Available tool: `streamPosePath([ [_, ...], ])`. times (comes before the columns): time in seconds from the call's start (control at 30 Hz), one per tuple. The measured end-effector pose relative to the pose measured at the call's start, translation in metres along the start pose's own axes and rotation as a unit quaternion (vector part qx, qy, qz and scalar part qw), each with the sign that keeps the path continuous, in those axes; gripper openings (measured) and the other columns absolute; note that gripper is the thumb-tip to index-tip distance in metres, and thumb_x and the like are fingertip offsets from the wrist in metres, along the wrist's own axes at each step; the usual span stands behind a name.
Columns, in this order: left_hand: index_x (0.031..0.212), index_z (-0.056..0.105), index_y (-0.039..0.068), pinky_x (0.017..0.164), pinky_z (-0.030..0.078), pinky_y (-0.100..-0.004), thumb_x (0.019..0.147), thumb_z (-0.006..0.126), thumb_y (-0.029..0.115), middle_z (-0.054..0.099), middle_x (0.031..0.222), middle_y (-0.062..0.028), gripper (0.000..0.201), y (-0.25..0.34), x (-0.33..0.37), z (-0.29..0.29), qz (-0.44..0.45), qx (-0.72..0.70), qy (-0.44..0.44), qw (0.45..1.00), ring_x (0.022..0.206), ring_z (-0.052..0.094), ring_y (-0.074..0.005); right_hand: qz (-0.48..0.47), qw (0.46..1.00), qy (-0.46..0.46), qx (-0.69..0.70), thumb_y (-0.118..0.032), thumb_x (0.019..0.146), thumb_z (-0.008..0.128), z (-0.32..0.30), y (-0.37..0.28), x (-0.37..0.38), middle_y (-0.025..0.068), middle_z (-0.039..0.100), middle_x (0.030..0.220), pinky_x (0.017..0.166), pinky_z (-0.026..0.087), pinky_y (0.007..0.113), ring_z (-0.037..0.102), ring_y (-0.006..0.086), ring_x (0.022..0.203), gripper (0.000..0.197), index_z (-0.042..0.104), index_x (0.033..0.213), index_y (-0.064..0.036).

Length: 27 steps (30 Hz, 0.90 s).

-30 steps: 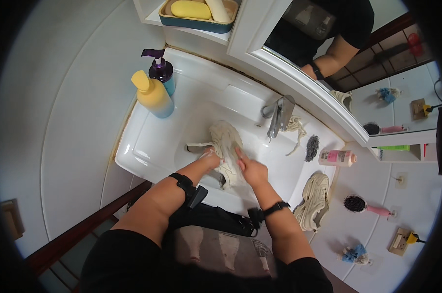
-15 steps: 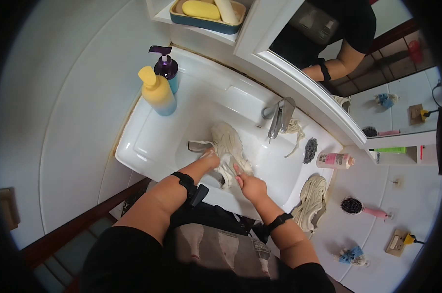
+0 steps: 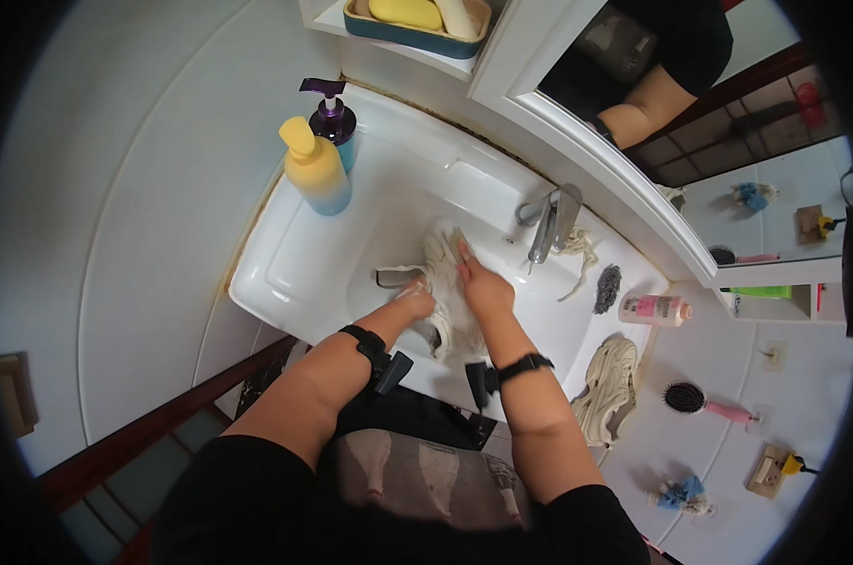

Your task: Scrubbing a white sneaker in a bathroom sink using a brush and soapy water.

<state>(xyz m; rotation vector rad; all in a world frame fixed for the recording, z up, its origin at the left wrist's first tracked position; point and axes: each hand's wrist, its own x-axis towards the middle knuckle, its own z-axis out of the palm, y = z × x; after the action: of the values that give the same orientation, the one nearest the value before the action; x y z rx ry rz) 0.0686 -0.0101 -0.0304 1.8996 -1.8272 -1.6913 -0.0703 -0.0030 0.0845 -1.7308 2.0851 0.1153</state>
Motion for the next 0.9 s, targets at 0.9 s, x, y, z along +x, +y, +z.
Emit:
streamPosePath([
  [0.9, 0.113, 0.054, 0.005, 0.079, 0.049, -0.0379, 0.065, 0.066, 0.012, 0.062, 0.099, -0.0187, 0.049, 0.014, -0.002, -0.006, -0.001, 0.089, -0.058, 0.994, 0.097, 0.061, -0.0297, 0.1, 0.991, -0.089, 0.025, -0.04, 0.092, 0.038, 0.018, 0.046, -0.096, 0.0148, 0.065, 0.082, 0.062, 0.048, 0.045, 0.062, 0.034, 0.071, 0.046, 0.029, 0.137, -0.0386],
])
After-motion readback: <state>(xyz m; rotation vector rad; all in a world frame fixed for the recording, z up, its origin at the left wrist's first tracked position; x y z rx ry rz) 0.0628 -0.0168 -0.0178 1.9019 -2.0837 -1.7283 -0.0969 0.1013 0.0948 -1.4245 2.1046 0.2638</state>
